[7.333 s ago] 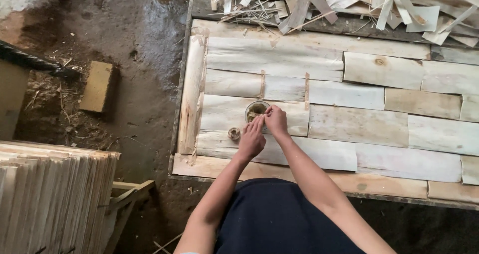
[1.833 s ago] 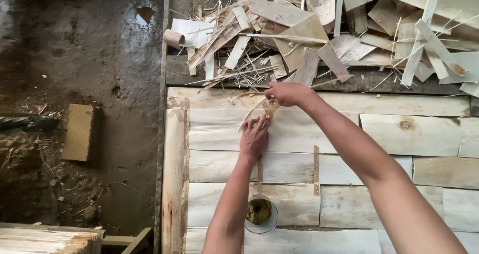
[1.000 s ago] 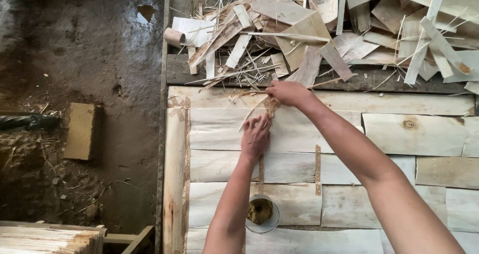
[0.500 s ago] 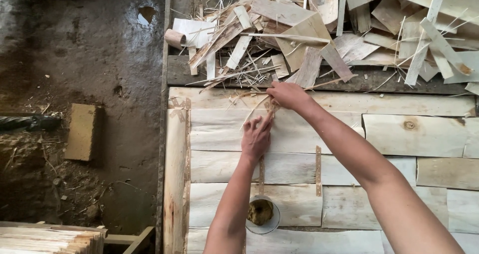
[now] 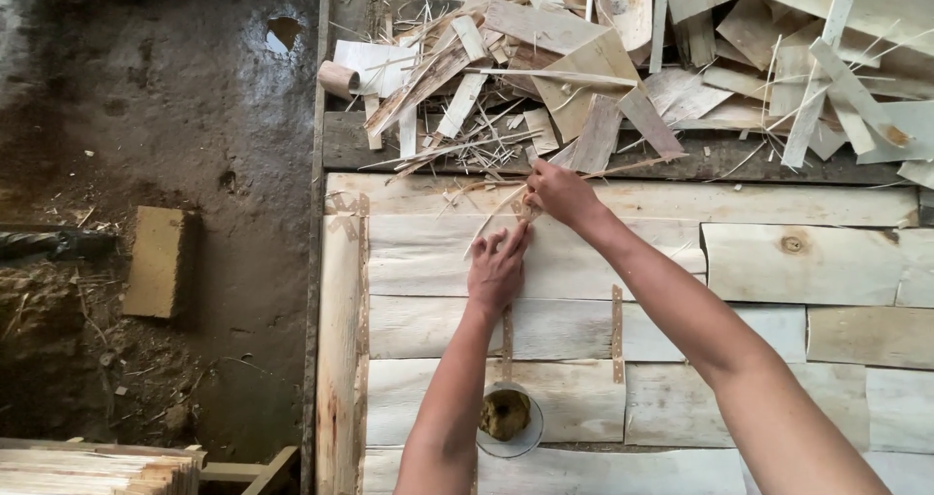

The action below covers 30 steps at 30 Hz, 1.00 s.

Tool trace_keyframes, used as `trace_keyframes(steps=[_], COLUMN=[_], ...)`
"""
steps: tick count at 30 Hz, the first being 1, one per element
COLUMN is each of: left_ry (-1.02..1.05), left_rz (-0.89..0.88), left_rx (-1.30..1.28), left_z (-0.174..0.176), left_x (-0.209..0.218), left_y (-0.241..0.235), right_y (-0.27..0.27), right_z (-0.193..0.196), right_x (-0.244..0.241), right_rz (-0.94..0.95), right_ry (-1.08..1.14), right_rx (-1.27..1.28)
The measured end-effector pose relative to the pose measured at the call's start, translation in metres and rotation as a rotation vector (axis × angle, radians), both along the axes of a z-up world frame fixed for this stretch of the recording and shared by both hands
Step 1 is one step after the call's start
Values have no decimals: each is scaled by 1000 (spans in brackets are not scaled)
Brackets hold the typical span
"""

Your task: Applying adhesive to wood panels and pressing them into place on a larger surface to fit them together.

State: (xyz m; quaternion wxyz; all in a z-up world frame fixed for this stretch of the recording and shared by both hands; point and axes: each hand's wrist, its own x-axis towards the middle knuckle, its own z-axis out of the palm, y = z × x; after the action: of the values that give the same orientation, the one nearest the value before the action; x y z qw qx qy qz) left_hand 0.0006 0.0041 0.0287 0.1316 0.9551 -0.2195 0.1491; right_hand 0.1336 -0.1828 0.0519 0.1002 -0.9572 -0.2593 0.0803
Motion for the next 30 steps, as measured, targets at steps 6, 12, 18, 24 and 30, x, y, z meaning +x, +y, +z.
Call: trace_keyframes(steps=[6, 12, 18, 24, 30], left_ry=[-30, -13, -83, -120, -94], left_rz=[4, 5, 24, 14, 27], left_rx=[-27, -33, -25, -34, -28], left_z=[-2, -4, -14, -10, -5], left_x=[2, 3, 1, 2, 4], left_y=[-1, -1, -3, -3, -5], right_y=[-10, -12, 7, 24, 25], right_z=[-23, -7, -4, 8, -11], right_x=[-35, -68, -98, -97, -100], right_rz=[-50, 4, 39, -106, -231], right_ry=[-295, -585, -579, -565, -527], right_rx=[101, 155, -11, -77, -23])
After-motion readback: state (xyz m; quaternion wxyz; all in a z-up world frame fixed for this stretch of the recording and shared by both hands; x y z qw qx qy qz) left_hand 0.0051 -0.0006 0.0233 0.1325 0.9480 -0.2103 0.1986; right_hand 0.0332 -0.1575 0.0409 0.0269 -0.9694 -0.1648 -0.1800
